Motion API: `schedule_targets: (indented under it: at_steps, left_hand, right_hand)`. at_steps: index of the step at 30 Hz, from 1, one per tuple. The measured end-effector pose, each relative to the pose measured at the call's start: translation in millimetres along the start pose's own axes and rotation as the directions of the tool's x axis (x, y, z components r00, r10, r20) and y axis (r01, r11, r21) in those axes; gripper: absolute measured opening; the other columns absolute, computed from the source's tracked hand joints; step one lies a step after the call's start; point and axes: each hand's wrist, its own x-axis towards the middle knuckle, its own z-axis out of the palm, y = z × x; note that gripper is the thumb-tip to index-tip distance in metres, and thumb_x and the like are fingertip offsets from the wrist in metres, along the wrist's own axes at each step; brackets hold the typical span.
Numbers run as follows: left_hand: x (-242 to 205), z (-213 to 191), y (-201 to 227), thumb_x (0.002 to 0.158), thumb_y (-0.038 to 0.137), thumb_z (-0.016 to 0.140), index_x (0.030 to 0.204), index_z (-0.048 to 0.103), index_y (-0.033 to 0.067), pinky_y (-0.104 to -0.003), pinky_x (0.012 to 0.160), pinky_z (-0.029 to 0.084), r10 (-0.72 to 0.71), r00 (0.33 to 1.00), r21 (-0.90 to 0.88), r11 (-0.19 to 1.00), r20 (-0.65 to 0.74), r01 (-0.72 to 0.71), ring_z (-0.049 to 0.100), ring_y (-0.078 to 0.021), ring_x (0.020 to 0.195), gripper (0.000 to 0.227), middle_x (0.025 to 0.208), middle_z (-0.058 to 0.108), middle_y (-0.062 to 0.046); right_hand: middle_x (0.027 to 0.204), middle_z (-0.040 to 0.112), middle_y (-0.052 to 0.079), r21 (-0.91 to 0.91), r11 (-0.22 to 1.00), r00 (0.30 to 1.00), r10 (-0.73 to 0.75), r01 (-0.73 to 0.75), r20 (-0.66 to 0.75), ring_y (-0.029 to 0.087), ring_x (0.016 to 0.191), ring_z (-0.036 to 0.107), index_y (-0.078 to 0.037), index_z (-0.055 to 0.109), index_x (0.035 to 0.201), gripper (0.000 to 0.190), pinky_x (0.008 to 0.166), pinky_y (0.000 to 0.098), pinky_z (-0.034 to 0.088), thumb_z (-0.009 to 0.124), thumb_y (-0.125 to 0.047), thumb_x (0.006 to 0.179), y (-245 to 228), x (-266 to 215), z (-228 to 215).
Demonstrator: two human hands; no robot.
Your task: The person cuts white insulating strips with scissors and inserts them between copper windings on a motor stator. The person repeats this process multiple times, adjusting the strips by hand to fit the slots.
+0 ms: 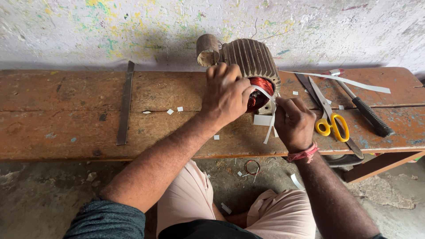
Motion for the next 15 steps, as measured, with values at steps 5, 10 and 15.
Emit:
schedule_targets:
  at_steps: [5, 10, 15]
  left_hand:
    - [18.9, -9.9, 9.4, 0.074, 0.023, 0.089, 0.078, 0.074, 0.0141, -0.043, 0.085, 0.037, -0.242, 0.953, 0.002, 0.969, 0.184, 0.246, 0.055, -0.0214, 0.087, 0.018, 0.084, 0.064, -0.003]
    - [10.3, -15.7, 16.3, 0.078, 0.023, 0.087, 0.096, 0.075, 0.0109, -0.043, 0.095, 0.041, 0.074, 0.997, -0.096, 0.993, 0.015, -0.073, 0.057, -0.0205, 0.092, 0.025, 0.094, 0.064, -0.003]
    - [7.8, -12.5, 14.4, 0.090, 0.028, 0.084, 0.094, 0.074, 0.0092, -0.045, 0.096, 0.041, 0.271, 0.962, -0.133, 0.953, -0.022, -0.271, 0.055, -0.0211, 0.093, 0.022, 0.095, 0.061, -0.004]
  right_hand:
    - [0.093, 0.076, 0.011, -0.025, 0.999, 0.999, 0.023, -0.022, 0.024, 0.022, 0.078, 0.074, -0.006, 0.075, 0.102, 0.005, 0.066, 0.0344, 0.058, 0.073, -0.005, 0.098, -9.8, 3.5, 3.6]
    - [0.093, 0.072, 0.015, -0.210, 0.968, 0.984, -0.159, 0.140, -0.078, 0.026, 0.074, 0.069, -0.001, 0.070, 0.103, 0.022, 0.062, 0.0368, 0.056, 0.077, -0.010, 0.084, -28.9, 5.1, -10.7]
    - [0.093, 0.071, 0.008, -0.109, 0.991, 0.995, -0.083, 0.076, -0.059, 0.019, 0.072, 0.069, -0.007, 0.071, 0.103, 0.008, 0.062, 0.0332, 0.054, 0.075, -0.003, 0.097, -28.9, 2.0, -2.6]
